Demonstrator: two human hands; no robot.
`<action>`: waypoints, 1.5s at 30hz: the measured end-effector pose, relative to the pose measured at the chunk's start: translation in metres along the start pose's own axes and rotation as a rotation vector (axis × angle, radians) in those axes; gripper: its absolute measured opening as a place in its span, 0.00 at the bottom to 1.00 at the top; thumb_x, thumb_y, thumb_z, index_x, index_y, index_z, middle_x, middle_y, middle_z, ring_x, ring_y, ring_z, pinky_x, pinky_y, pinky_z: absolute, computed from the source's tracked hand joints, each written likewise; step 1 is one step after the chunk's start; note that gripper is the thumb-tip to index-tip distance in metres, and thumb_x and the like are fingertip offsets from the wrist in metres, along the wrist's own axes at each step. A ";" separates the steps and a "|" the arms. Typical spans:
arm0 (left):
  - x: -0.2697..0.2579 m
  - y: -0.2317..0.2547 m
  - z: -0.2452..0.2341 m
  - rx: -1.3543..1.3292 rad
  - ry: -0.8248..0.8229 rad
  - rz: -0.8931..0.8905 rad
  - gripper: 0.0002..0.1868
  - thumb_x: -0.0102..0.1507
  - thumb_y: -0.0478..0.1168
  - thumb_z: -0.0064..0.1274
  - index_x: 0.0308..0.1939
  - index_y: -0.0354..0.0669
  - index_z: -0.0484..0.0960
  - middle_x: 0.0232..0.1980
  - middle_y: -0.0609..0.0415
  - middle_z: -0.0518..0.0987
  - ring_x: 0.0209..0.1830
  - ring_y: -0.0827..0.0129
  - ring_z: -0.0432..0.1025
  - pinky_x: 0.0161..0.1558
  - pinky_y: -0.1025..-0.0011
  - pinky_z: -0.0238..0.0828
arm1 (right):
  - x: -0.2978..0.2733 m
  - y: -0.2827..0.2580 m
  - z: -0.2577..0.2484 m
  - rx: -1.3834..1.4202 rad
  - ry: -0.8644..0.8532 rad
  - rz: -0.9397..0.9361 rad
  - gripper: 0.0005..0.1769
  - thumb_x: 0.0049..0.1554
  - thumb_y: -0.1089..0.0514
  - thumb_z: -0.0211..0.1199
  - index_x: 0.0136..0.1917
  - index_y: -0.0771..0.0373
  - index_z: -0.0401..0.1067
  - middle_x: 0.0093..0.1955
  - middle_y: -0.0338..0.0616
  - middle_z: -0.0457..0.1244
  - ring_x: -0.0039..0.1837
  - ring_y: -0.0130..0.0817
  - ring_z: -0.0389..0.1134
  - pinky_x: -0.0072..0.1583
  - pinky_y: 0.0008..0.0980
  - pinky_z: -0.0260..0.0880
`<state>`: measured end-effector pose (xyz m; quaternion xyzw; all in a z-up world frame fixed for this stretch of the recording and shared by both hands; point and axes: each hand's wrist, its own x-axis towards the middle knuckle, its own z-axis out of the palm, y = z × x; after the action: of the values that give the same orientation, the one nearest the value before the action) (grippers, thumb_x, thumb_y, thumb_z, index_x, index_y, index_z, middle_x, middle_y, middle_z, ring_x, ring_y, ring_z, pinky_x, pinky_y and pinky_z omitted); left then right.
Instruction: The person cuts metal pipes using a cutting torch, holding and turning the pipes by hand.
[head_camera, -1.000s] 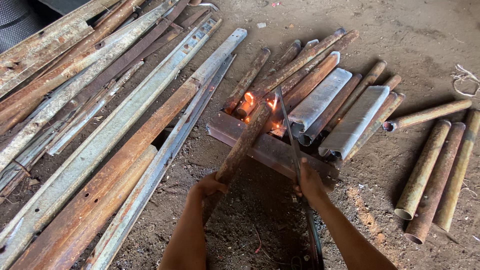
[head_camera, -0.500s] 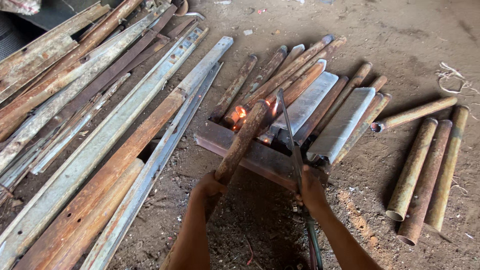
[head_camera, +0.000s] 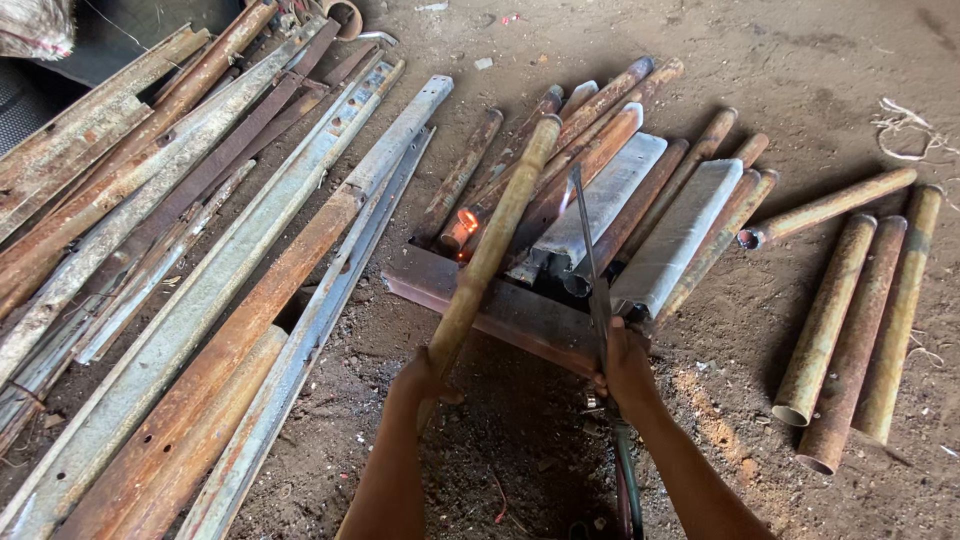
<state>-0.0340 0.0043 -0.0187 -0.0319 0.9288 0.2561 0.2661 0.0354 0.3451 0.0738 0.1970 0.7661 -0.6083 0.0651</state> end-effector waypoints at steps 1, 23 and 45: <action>-0.003 -0.023 0.007 -0.108 -0.087 -0.075 0.63 0.41 0.49 0.83 0.74 0.43 0.61 0.71 0.43 0.71 0.72 0.50 0.67 0.75 0.57 0.62 | -0.003 0.000 0.002 0.004 -0.003 0.005 0.41 0.63 0.25 0.29 0.38 0.63 0.60 0.23 0.39 0.53 0.23 0.30 0.53 0.28 0.33 0.57; 0.021 0.067 -0.020 -0.287 0.436 0.156 0.49 0.55 0.51 0.71 0.74 0.45 0.63 0.58 0.37 0.79 0.55 0.46 0.76 0.56 0.53 0.76 | -0.002 -0.001 0.026 -0.075 -0.024 0.000 0.44 0.60 0.21 0.29 0.48 0.61 0.67 0.24 0.41 0.55 0.23 0.30 0.54 0.29 0.33 0.57; -0.047 -0.033 0.065 -0.152 0.042 -0.065 0.49 0.47 0.44 0.71 0.71 0.47 0.67 0.60 0.40 0.81 0.61 0.48 0.76 0.61 0.57 0.75 | -0.006 0.008 0.038 -0.057 -0.017 0.016 0.43 0.61 0.23 0.34 0.55 0.65 0.67 0.29 0.41 0.56 0.27 0.29 0.57 0.30 0.31 0.57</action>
<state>0.0438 0.0040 -0.0566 -0.0875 0.9104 0.3166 0.2516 0.0383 0.3088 0.0593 0.1961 0.7809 -0.5873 0.0822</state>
